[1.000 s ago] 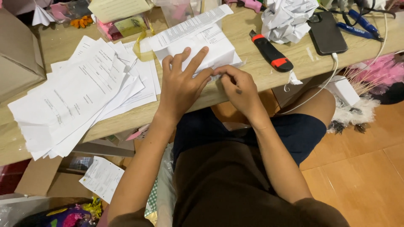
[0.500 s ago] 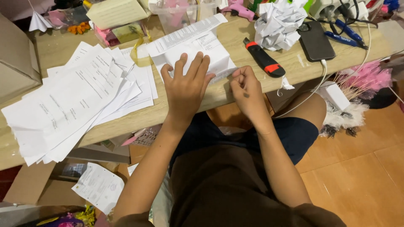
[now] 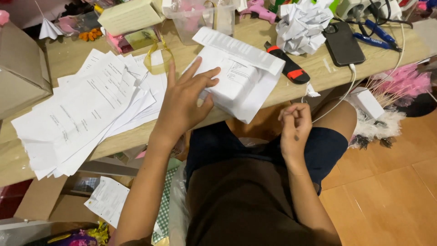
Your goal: The person wraps a white rectangular box with a printed shipping label using white paper. They fold the paper edges over the box, smooth the creases, and secure the package with clear tape.
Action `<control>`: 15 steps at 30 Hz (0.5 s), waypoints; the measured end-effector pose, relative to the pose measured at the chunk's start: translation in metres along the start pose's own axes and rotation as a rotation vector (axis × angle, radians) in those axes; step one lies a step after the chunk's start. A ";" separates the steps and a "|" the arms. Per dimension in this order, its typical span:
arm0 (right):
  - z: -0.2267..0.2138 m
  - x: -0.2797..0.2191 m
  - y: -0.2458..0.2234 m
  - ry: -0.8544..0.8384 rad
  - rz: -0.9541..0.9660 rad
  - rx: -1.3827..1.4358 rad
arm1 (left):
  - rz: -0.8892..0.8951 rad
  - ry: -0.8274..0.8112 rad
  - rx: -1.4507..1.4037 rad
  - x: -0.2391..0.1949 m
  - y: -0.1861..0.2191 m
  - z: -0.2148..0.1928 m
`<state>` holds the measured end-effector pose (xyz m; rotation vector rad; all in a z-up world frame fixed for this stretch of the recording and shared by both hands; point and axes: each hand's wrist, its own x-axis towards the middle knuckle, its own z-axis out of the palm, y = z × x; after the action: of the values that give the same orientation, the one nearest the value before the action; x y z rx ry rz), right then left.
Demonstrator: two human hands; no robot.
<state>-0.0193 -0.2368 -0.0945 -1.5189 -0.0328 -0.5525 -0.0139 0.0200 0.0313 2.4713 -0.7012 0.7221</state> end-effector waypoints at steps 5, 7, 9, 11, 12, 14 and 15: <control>-0.008 -0.001 0.004 0.089 -0.140 -0.058 | -0.015 -0.015 0.030 -0.007 0.014 0.003; -0.008 -0.002 0.000 0.089 -0.192 -0.090 | -0.027 -0.039 0.036 -0.010 0.015 0.006; -0.003 -0.001 -0.007 0.060 -0.255 -0.089 | -0.048 -0.104 0.136 -0.013 0.013 0.010; -0.013 0.013 -0.012 0.055 -0.313 -0.117 | -0.077 -0.107 0.127 -0.014 0.014 0.013; -0.017 0.020 -0.014 0.054 -0.370 -0.143 | -0.102 -0.112 0.118 -0.015 0.014 0.015; -0.028 0.065 -0.024 0.057 -0.399 -0.092 | -0.054 -0.124 0.007 -0.012 0.013 0.005; -0.034 0.087 -0.029 0.062 -0.427 -0.042 | -0.006 -0.136 -0.107 -0.012 0.012 0.001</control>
<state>0.0360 -0.2954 -0.0389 -1.5417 -0.3045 -0.9439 -0.0296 0.0142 0.0270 2.4395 -0.7612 0.5042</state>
